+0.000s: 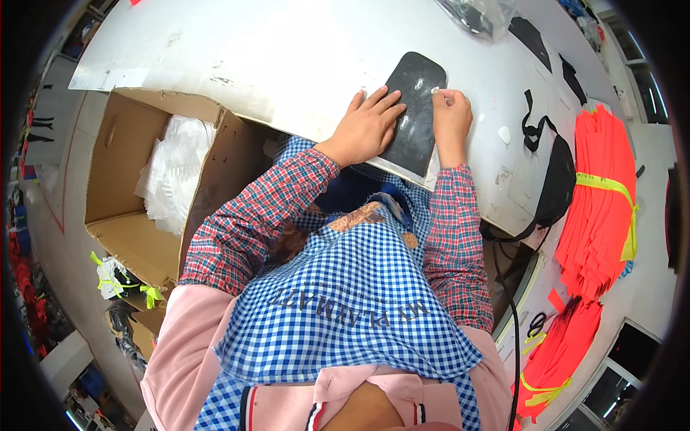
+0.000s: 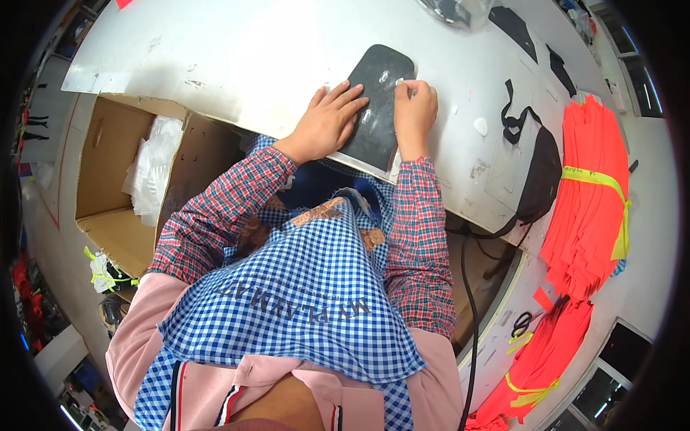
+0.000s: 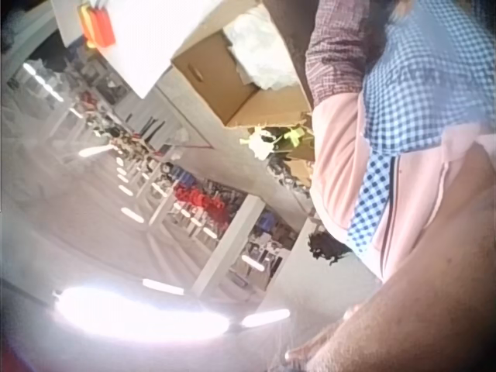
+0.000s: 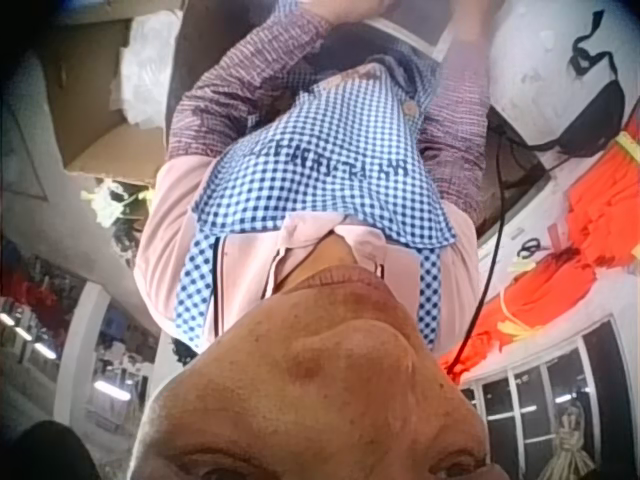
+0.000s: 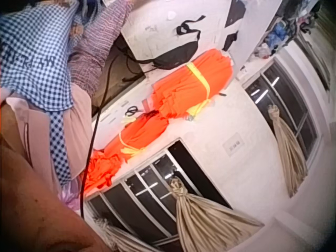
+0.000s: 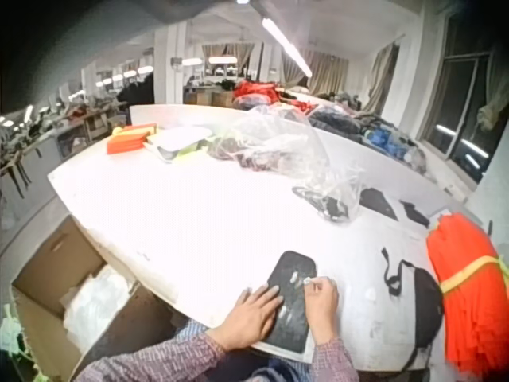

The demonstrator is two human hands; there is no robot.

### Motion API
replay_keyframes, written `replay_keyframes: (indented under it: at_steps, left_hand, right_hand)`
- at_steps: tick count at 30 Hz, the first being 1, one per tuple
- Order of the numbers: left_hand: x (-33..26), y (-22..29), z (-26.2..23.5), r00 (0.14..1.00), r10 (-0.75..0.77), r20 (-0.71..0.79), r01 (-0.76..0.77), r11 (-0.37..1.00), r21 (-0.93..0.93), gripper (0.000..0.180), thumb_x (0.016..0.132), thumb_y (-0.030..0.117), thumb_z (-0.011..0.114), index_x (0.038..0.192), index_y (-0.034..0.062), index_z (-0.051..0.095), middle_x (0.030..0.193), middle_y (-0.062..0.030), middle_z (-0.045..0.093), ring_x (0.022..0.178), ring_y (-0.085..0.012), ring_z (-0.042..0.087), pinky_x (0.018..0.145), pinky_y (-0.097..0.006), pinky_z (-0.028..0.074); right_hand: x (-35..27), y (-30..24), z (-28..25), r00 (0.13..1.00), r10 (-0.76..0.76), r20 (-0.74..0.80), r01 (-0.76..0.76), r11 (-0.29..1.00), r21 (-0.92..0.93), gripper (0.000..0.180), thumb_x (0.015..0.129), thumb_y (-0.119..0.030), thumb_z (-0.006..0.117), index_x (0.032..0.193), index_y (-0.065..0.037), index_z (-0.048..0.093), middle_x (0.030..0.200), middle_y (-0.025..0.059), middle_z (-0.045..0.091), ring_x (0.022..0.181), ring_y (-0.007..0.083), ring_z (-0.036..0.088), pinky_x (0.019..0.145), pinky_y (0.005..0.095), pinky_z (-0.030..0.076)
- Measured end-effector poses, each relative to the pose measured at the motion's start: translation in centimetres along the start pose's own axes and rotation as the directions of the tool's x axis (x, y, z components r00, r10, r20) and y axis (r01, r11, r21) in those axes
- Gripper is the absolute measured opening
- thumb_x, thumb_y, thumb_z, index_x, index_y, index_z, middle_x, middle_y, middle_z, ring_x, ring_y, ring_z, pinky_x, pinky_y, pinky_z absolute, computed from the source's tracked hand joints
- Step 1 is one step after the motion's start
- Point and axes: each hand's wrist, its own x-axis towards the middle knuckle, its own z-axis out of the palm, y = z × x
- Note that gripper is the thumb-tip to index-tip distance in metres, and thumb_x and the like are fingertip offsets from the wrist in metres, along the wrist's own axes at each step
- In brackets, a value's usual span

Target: Applying small white adhesive pads to black plastic components in a factory workshop.

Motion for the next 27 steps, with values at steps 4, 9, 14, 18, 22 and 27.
replay_keyframes:
  at_steps: [4,9,14,18,22,27]
  left_hand:
    - [-0.2,-0.1,-0.1,1.0,-0.006,-0.002,0.006,1.0,-0.005,0.045,0.096,0.016,0.049,0.141,0.0092,0.049,0.154,-0.0123,0.04,0.144,-0.034,0.032,0.116,-0.057,0.025]
    - [0.0,0.0,0.0,1.0,0.018,-0.022,-0.018,1.0,-0.011,0.044,0.096,0.019,0.05,0.138,0.0075,0.053,0.151,-0.0142,0.042,0.143,-0.0354,0.034,0.116,-0.056,0.026]
    - [-0.2,-0.1,-0.1,0.999,0.017,-0.036,-0.018,1.0,-0.025,0.043,0.096,0.019,0.049,0.138,0.0073,0.052,0.151,-0.0146,0.042,0.143,-0.0363,0.034,0.116,-0.055,0.026]
    - [-0.3,-0.1,0.0,0.996,-0.021,-0.092,0.013,0.996,-0.087,0.044,0.095,0.013,0.052,0.138,0.0077,0.05,0.15,-0.0163,0.042,0.142,-0.0361,0.035,0.115,-0.055,0.027]
    - [-0.6,0.6,-1.1,0.908,-0.224,-0.354,0.074,0.918,-0.391,0.037,0.091,0.007,0.058,0.128,0.0043,0.057,0.132,-0.0182,0.055,0.126,-0.0343,0.049,0.107,-0.044,0.04]
    - [-1.2,1.5,-3.0,0.972,-0.228,-0.062,0.178,0.877,-0.446,0.03,0.086,0.008,0.069,0.114,-0.0003,0.064,0.109,-0.0154,0.062,0.101,-0.0314,0.06,0.091,-0.038,0.051]
  right_hand:
    - [-1.2,-0.2,-0.3,0.994,0.067,0.082,-0.077,0.989,0.128,0.022,0.088,-0.022,0.069,0.095,-0.001,0.068,0.094,0.0157,0.071,0.085,0.0302,0.067,0.079,0.0389,0.052]
    - [-1.3,-0.1,-0.3,1.0,0.022,-0.022,-0.017,0.983,0.184,0.021,0.088,-0.022,0.069,0.093,-0.001,0.068,0.094,0.015,0.07,0.082,0.03,0.067,0.078,0.0391,0.052]
    - [-2.3,-2.0,-1.5,0.996,0.086,-0.039,-0.067,0.934,0.35,0.023,0.088,-0.024,0.071,0.094,-0.002,0.068,0.087,0.0107,0.071,0.078,0.0225,0.066,0.076,0.0349,0.052]
    - [-2.9,-0.6,-1.2,0.955,0.118,0.273,-0.215,0.908,0.36,0.022,0.088,-0.021,0.072,0.097,-0.001,0.069,0.09,0.0098,0.07,0.079,0.0161,0.063,0.076,0.0314,0.051]
    - [-2.3,1.2,-1.6,0.985,0.167,0.032,-0.157,0.827,0.539,0.021,0.089,-0.018,0.071,0.097,0.001,0.069,0.093,0.0084,0.07,0.085,0.0151,0.062,0.079,0.0308,0.049]
    - [-2.3,3.0,-4.9,0.894,0.449,0.018,-0.265,0.495,0.827,0.022,0.093,-0.019,0.068,0.104,0.0,0.067,0.099,0.0085,0.069,0.09,0.0142,0.063,0.08,0.0251,0.049]
